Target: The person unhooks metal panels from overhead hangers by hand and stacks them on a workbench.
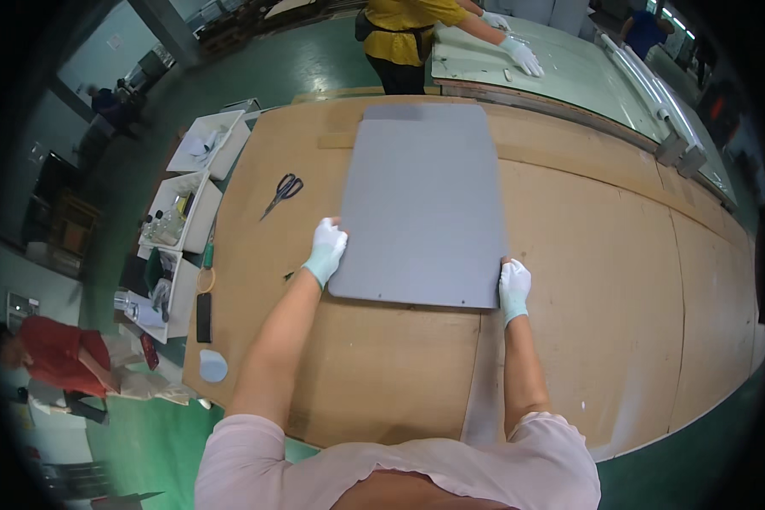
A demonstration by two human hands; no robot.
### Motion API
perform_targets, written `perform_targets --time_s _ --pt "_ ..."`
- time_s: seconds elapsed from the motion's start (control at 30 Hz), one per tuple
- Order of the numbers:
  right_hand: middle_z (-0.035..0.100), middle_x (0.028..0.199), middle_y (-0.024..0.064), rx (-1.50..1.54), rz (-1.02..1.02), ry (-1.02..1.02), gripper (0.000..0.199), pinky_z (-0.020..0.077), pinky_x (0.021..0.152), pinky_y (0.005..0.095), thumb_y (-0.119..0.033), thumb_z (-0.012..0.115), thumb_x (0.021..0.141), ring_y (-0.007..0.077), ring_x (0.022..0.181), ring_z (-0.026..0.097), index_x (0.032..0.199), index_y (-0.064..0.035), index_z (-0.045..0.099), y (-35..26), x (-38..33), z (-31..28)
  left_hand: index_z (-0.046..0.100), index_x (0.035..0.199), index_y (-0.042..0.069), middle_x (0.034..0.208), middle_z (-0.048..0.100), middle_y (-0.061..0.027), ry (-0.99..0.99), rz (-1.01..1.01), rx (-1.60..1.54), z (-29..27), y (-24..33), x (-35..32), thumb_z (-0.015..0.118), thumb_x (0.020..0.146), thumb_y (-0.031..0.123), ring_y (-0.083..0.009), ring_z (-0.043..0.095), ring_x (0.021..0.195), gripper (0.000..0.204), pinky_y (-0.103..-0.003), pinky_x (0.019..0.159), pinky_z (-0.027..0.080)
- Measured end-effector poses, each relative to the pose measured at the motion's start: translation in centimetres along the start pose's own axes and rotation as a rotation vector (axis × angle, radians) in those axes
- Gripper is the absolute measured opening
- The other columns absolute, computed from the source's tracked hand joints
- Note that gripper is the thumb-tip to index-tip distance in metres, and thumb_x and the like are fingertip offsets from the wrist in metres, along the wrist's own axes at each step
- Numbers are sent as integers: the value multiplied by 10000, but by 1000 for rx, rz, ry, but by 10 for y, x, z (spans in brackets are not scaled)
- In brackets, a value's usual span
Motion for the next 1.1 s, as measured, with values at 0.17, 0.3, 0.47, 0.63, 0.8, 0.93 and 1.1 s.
perform_targets --time_s 0.17,0.3,0.47,0.63,0.8,0.93,1.1 --pt "593 727 216 -123 1 131 342 418 626 421 -296 483 863 351 656 556 783 14 605 6 60 27 543 1102 -24 980 604 -129 -98 -121 112 35 -38 74 513 750 -40 -197 567 861 353 -296 743 458" --pt "601 784 230 -214 -42 106 329 433 679 440 -288 476 859 391 755 573 802 8 608 -15 93 41 537 1103 -43 965 600 -129 -114 -107 39 46 -36 109 531 736 -4 -199 560 869 370 -298 760 448" --pt "617 956 204 -396 -103 89 285 452 805 413 -264 536 794 372 919 568 943 -35 618 -55 101 53 543 996 -35 886 604 -159 -64 -118 309 22 -23 117 549 725 85 -239 571 819 297 -346 726 458" --pt "572 1098 204 -236 -379 197 355 388 953 405 -64 572 757 341 1055 519 1095 43 557 -24 34 14 531 800 38 774 559 -172 -128 440 502 29 -3 9 513 765 147 -296 540 736 116 -397 664 441" --pt "609 782 131 48 -173 -387 116 471 687 360 -57 491 816 267 734 577 810 -2 594 42 -117 42 533 898 36 823 572 -43 -218 -1 130 -39 -73 -162 431 923 153 -137 521 757 157 -317 685 444" --pt "669 816 109 207 -115 -1146 163 492 667 292 -113 523 820 173 717 631 844 -12 649 -44 -248 79 548 901 48 822 604 -44 59 -245 160 -170 -71 -287 499 886 166 -134 544 728 129 -317 653 458" --pt "672 797 106 -154 -621 -1466 258 494 663 300 -218 498 854 183 710 639 835 -17 658 -95 -306 130 527 988 26 946 610 -115 618 13 218 -307 -7 -399 544 850 94 -210 600 932 154 -315 752 466"
Point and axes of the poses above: each hand's wrist, its own x-axis towards the middle knuckle, its own z-axis out of the palm, y = z × x, the point moved 3 cm from there along x, towards the middle knuckle
